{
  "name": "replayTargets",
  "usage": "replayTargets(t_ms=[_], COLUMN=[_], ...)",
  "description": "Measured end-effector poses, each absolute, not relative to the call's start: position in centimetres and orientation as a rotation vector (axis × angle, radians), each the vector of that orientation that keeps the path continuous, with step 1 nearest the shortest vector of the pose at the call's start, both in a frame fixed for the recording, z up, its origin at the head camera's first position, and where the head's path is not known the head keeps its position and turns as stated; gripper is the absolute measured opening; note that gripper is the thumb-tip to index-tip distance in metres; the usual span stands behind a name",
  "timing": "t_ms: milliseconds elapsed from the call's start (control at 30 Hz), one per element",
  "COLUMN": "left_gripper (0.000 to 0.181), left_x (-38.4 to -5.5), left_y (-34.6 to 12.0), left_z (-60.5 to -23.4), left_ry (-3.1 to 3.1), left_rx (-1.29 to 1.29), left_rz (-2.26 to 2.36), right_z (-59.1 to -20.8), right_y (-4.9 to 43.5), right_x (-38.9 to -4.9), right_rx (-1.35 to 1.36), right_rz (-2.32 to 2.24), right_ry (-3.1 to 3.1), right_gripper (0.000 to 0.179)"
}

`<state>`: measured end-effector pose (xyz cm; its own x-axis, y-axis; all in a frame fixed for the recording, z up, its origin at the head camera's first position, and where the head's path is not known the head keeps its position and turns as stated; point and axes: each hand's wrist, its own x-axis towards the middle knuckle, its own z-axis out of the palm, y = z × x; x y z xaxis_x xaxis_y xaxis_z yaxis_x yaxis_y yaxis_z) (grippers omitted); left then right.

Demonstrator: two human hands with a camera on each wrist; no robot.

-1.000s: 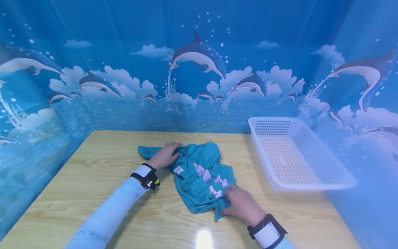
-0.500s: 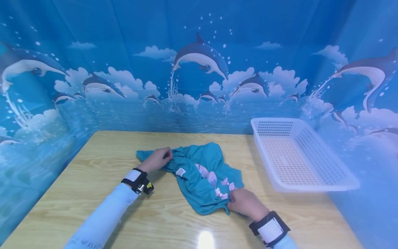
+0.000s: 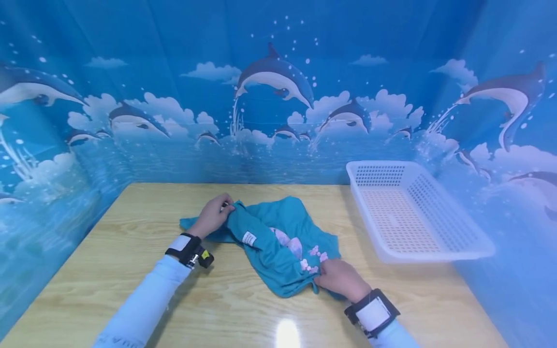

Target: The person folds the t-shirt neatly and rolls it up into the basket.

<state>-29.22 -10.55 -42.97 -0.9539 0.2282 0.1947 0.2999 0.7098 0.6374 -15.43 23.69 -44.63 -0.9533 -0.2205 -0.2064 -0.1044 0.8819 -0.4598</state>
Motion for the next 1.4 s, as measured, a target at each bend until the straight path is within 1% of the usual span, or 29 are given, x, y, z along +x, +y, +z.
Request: replayTargets(t_ms=[100,200,367,500,633,733,800,867,933,1067,1233,1333,1367,1400], left_gripper=[0.015,0.018,0.022,0.026,0.028,0.027,0.022,0.016,0.013,0.018,0.022,0.029,0.032,0.034], left_x=[-28.7,-27.4,-23.7,-20.1,-17.0,-15.5,-14.8,-14.5,-14.3,-14.6,-16.2,-17.8,-18.4,-19.0], left_y=[-11.2,-12.1,-14.2,-16.4,-18.6,-19.9,-20.6,-21.1,-21.4,-21.5,-21.2,-20.2,-19.7,-19.1], left_z=[-41.1,-39.3,-37.6,-37.7,-38.6,-39.6,-40.3,-41.0,-41.8,-42.0,-40.2,-39.6,-39.6,-39.7], left_ry=[-2.703,-2.588,-2.538,-2.698,-2.924,-3.078,-3.175,-3.275,-3.358,-3.470,-3.365,-3.195,-3.153,-3.120], left_rx=[-0.349,-0.322,-0.295,-0.224,-0.179,-0.174,-0.182,-0.192,-0.206,-0.185,-0.190,-0.316,-0.364,-0.419], left_rz=[-1.204,-1.275,-1.266,-1.271,-1.228,-1.136,-1.076,-1.022,-0.977,-0.872,-0.770,-0.785,-0.793,-0.799], right_z=[-44.5,-44.3,-44.0,-43.8,-43.7,-43.6,-43.5,-43.3,-43.1,-42.5,-40.2,-39.0,-38.9,-39.0], right_y=[23.6,23.6,23.9,24.6,25.5,25.8,26.0,26.1,26.3,26.4,25.9,25.0,24.6,24.3], right_x=[-15.5,-15.5,-15.3,-14.9,-14.5,-14.3,-14.1,-14.0,-14.0,-14.2,-15.2,-16.7,-17.3,-18.0], right_rx=[-0.209,-0.193,-0.178,-0.168,-0.181,-0.173,-0.177,-0.177,-0.175,-0.156,-0.203,-0.246,-0.246,-0.247], right_rz=[-0.660,-0.654,-0.656,-0.667,-0.651,-0.638,-0.635,-0.623,-0.604,-0.536,-0.478,-0.439,-0.427,-0.426], right_ry=[2.795,2.790,2.776,2.761,2.732,2.705,2.698,2.709,2.729,2.724,2.702,2.781,2.807,2.819], right_gripper=[0.035,0.036,0.036,0.037,0.036,0.030,0.027,0.026,0.027,0.027,0.021,0.012,0.014,0.021])
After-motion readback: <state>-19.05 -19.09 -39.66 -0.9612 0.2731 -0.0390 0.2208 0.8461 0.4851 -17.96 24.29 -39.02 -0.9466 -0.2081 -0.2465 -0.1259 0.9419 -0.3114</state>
